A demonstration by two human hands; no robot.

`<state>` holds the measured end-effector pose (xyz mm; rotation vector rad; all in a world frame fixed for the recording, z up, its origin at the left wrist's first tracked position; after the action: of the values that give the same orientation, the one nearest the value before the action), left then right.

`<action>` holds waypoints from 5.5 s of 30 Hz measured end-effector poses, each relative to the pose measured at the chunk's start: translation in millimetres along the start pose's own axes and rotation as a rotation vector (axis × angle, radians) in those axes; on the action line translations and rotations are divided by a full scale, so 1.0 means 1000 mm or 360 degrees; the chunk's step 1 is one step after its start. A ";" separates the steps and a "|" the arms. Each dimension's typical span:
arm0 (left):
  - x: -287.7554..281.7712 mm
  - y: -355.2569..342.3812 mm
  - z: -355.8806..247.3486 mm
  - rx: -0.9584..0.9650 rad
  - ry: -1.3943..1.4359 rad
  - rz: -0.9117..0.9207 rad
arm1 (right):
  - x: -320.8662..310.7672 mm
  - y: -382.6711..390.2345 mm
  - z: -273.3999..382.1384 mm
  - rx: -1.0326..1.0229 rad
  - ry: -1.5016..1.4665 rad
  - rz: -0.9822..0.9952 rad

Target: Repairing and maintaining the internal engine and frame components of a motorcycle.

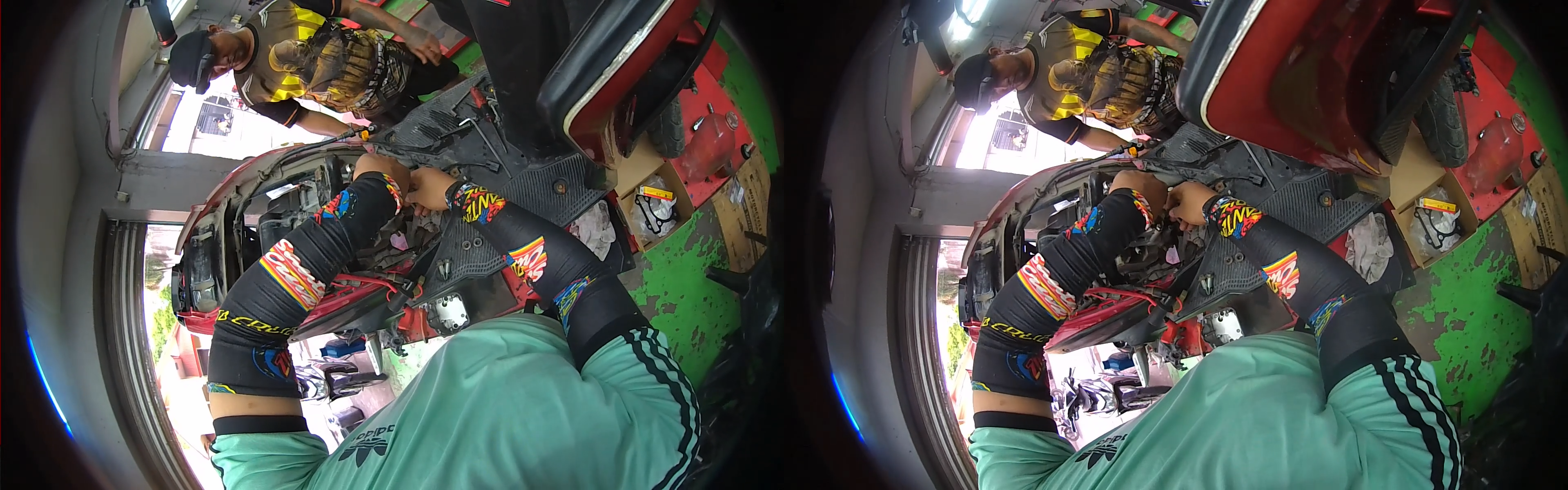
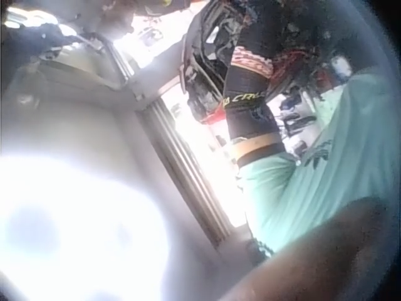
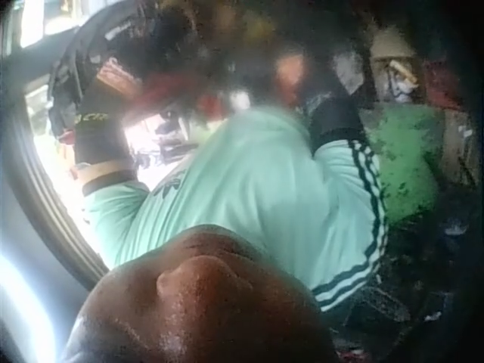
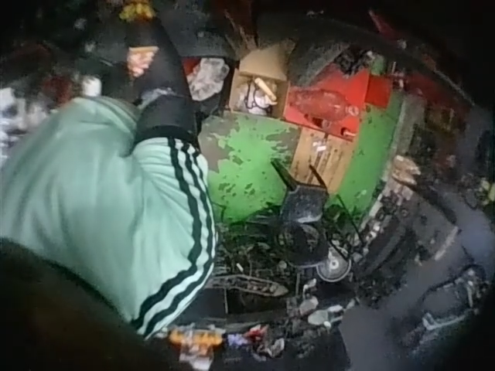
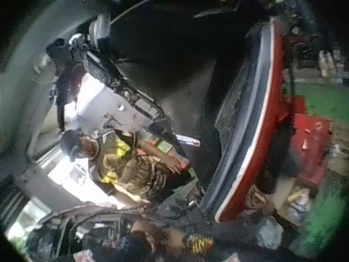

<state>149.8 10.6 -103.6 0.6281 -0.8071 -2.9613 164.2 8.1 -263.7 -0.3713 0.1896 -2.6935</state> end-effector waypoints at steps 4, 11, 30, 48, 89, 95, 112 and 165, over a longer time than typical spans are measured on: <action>-0.001 0.000 0.002 0.0030 -0.0022 -0.0167 | 0.000 0.001 0.002 -0.0010 -0.0032 0.0009; 0.002 -0.004 0.000 0.0058 -0.0025 0.0026 | 0.000 0.004 0.007 0.0030 -0.0014 0.0003; 0.025 -0.018 0.010 0.0238 -0.0033 -0.0066 | 0.010 0.013 0.020 -0.0349 0.1173 -0.0084; 0.025 -0.069 0.031 0.1077 -0.0290 0.0099 | 0.013 0.023 0.026 -0.0293 0.1217 -0.0083; 0.021 0.003 -0.005 0.0512 -0.0347 -0.0244 | 0.009 0.031 0.025 -0.0204 0.1147 -0.0173; 0.020 -0.014 -0.002 0.0492 -0.0473 0.0078 | 0.012 0.022 0.012 -0.0207 0.1201 -0.0147; 0.041 -0.064 0.016 0.1055 -0.0475 0.0004 | 0.006 0.034 0.030 -0.0205 0.1157 -0.0140; 0.014 -0.072 0.035 0.1528 -0.0560 -0.0113 | 0.012 0.028 0.012 -0.0531 0.0981 -0.0604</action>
<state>130.1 88.7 -116.7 0.0931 -2.2958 -2.6010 167.8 -23.1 -254.6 0.3881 0.8236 -3.0704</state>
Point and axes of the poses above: each hand's wrist, its own y-axis away from the middle knuckle, its own x-axis out of the palm, z = x × y, the point moved 3 cm from there along -y, towards the middle knuckle, and after that the axes turned 12 degrees about -x, right-handed, at the moved point
